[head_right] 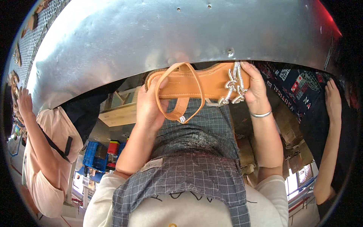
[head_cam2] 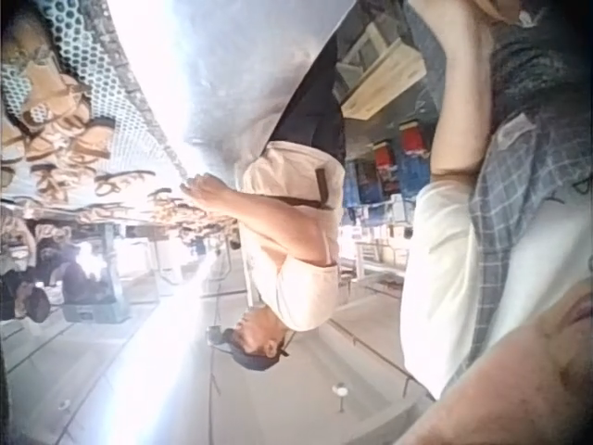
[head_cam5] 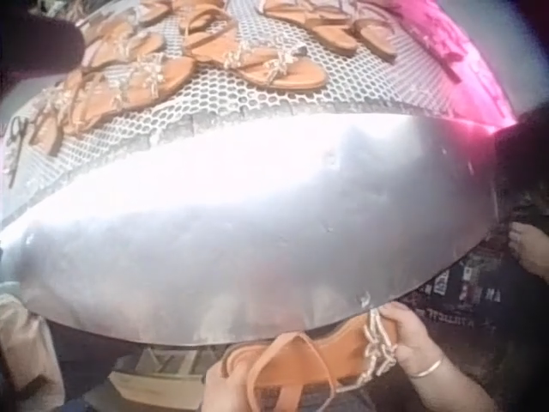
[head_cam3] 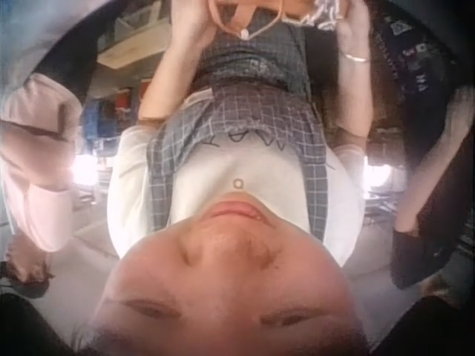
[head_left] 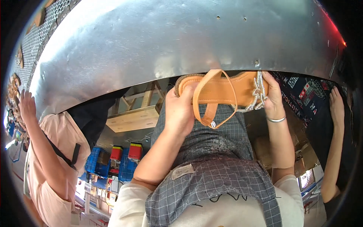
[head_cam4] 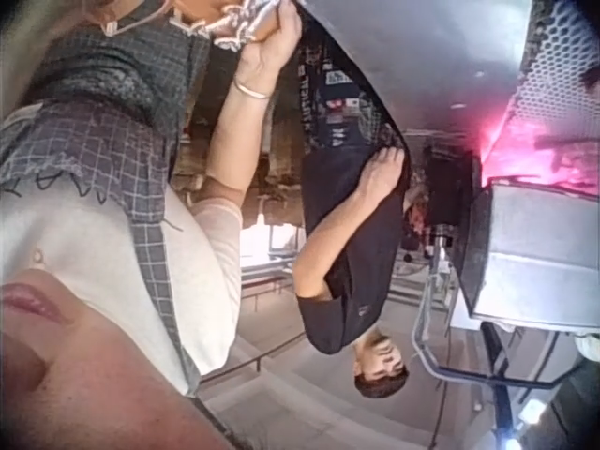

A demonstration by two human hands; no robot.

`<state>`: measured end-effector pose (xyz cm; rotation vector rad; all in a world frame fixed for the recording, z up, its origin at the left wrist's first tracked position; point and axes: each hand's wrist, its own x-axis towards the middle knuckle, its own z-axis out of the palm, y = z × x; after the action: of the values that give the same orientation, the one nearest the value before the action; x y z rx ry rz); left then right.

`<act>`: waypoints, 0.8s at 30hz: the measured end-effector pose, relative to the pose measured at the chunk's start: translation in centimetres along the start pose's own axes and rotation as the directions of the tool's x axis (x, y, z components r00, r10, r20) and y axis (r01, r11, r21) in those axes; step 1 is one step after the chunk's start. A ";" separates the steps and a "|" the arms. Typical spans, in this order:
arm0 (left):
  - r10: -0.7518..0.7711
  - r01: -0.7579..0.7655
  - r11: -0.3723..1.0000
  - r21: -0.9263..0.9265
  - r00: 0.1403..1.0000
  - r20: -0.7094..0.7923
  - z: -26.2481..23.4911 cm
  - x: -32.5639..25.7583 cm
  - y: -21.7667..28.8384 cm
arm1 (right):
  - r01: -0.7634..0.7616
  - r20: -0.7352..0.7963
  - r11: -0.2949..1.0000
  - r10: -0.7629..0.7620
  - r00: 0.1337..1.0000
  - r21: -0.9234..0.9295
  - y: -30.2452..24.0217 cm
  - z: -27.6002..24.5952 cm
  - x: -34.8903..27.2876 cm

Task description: Inspecting and handling sandals on a conveyor belt in a shoe factory finishing area.

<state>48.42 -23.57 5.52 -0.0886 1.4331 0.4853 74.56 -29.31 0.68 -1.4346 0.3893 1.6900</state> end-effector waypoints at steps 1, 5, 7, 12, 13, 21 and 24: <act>-0.002 0.002 1.000 0.001 1.000 -0.003 0.0 -0.3 0.4 | -0.046 0.040 0.990 0.041 0.998 0.133 0.8 -0.2 -0.2; -0.005 0.005 1.000 0.002 0.997 -0.074 1.1 -2.3 -0.2 | 0.081 -0.280 0.957 0.000 0.960 0.278 5.3 0.1 -1.6; -0.004 0.009 0.998 0.066 0.998 -0.067 2.4 -3.2 -0.6 | 0.036 -0.258 0.924 0.069 0.964 0.380 5.3 0.9 -2.4; -0.248 0.252 0.961 0.112 0.967 -0.049 5.0 -4.7 -1.2 | -0.015 -0.187 0.905 0.104 0.977 0.424 4.6 -3.1 -2.8; -0.289 0.296 0.942 0.157 0.955 -0.066 5.7 -5.0 -1.7 | -0.019 -0.188 0.900 0.111 0.976 0.436 4.4 -3.9 -3.1; -0.261 0.305 0.926 0.224 0.943 -0.206 8.8 -5.2 -3.4 | -0.087 -0.113 0.840 0.174 0.978 0.536 4.4 -7.0 -2.8; -0.250 0.290 0.939 0.186 0.944 -0.214 9.3 -4.7 -3.1 | -0.119 -0.116 0.832 0.214 0.970 0.541 4.2 -7.4 -1.5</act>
<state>57.91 -24.38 10.80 -0.1594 1.6207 0.0937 76.09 -37.53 -1.29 -1.1482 1.0252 1.4312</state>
